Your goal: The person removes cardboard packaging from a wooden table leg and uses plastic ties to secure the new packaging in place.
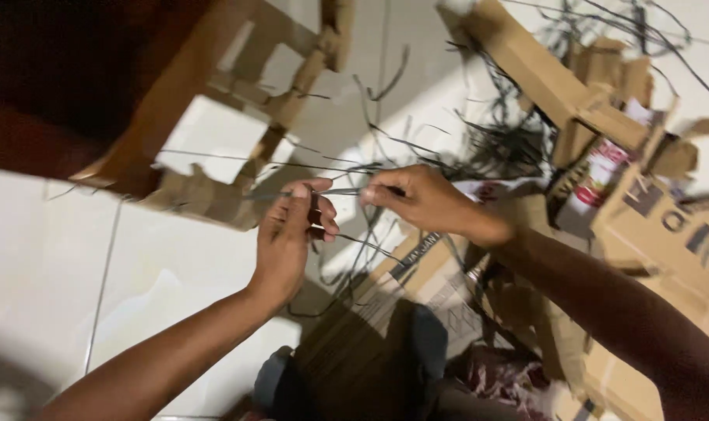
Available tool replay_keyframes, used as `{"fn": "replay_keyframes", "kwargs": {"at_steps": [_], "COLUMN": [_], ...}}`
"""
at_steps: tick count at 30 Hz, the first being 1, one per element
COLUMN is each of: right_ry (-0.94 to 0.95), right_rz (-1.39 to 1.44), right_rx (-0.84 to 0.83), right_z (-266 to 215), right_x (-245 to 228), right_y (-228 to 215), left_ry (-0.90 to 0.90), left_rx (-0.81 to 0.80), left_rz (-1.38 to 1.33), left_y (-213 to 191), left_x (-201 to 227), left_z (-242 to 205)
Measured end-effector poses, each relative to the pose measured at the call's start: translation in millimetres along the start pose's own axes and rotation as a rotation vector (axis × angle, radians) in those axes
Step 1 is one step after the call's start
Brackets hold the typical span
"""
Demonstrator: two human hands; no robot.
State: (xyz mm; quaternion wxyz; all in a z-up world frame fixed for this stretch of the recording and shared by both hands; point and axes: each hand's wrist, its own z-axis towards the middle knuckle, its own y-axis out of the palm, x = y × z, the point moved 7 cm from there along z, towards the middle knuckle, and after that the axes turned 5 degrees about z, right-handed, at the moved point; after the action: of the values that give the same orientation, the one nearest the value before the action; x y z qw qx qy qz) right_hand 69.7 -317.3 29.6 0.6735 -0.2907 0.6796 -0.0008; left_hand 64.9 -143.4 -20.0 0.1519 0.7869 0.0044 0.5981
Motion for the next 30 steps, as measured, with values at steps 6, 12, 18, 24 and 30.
{"fn": "replay_keyframes", "kwargs": {"at_steps": [6, 12, 18, 24, 30], "right_ry": [0.297, 0.58, 0.459, 0.221, 0.436], "right_rz": [-0.257, -0.371, -0.884, -1.32, -1.392], "right_rx": [0.166, 0.096, -0.057, -0.097, 0.06], "right_z": [-78, -165, -210, -226, -242], "right_x": [109, 196, 185, 202, 206], "right_y": [-43, -46, -11, 19, -45], "left_ry": [-0.109, -0.201, -0.301, -0.345, -0.354], "left_rx": [-0.175, -0.269, -0.364, -0.447, -0.499], "left_rz": [0.068, 0.079, 0.115, 0.185, 0.207], "left_y": [61, 114, 147, 173, 190], "left_x": [-46, -92, -135, -154, -157], "left_z": [7, 17, 18, 11, 6]}}
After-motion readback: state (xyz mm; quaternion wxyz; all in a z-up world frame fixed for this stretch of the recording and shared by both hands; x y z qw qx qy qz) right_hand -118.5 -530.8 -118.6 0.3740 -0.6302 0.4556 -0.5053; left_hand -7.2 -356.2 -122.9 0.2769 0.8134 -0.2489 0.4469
